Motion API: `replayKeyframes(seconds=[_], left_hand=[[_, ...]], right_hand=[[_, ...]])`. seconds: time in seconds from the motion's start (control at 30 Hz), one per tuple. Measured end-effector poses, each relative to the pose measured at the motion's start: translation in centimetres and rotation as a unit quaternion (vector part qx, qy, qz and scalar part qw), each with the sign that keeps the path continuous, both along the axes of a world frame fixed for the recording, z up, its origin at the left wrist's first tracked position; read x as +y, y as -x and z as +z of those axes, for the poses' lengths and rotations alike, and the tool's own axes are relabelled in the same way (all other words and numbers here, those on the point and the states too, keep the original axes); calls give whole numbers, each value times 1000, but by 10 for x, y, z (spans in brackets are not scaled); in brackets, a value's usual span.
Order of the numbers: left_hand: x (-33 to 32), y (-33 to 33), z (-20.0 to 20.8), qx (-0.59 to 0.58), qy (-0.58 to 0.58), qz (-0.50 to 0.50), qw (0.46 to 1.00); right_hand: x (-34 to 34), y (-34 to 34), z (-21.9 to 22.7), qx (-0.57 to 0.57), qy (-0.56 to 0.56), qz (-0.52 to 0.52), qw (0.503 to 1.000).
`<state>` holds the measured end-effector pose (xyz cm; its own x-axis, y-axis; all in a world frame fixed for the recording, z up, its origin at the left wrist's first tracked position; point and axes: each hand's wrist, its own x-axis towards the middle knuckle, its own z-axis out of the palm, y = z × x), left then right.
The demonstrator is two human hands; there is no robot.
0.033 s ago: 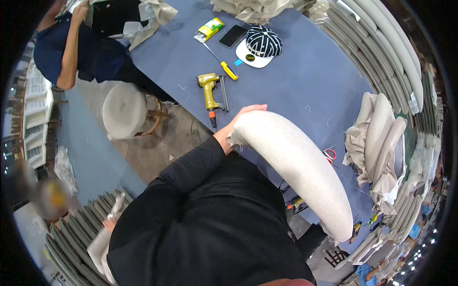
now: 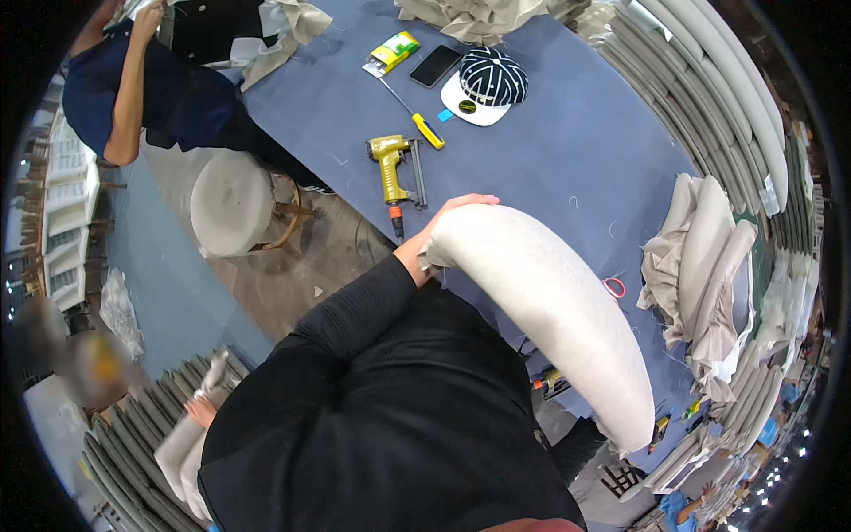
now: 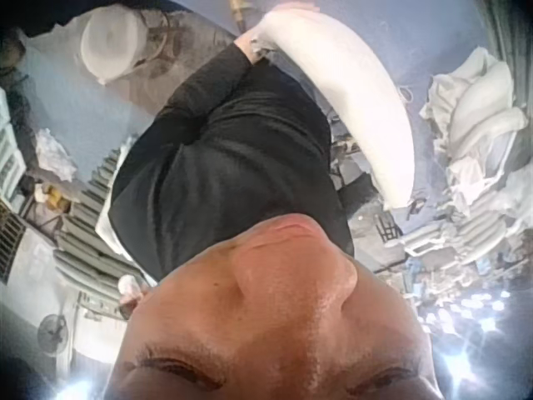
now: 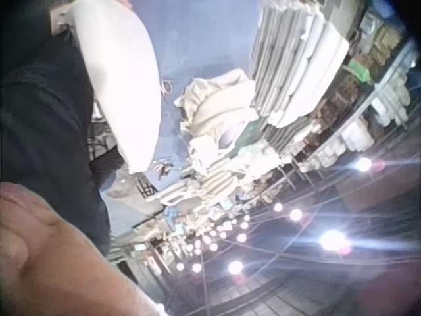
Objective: The person uses a yellow-handled screwdriver to pry and remove fabric from a foam cushion, then pulls and smooths the fabric by hand. They handle multiple cushions, adjusting and aligning the fabric, and use a staple gun to secure the fabric to the cushion. The person also picks up and places cushions on the table and stacks them.
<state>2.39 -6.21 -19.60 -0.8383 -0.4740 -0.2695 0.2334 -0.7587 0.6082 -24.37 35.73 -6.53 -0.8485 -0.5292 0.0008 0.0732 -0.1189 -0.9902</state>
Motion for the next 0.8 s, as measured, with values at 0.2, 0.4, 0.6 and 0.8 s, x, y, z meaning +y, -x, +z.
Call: replayKeyframes(seconds=[0.2,0.4,0.6,0.8], left_hand=[[-20,-23,29,-145,35,82,985],[-4,-83,-83,-286,135,64,946],[81,-112,-100,-203,-16,194,960],[89,-113,-109,-207,44,168,963]], right_hand=[[-24,45,-36,-173,-82,77,978],[-55,33,-129,-202,-321,127,917],[-57,-12,-206,165,-591,176,770],[-60,-11,-210,162,-622,189,742]])
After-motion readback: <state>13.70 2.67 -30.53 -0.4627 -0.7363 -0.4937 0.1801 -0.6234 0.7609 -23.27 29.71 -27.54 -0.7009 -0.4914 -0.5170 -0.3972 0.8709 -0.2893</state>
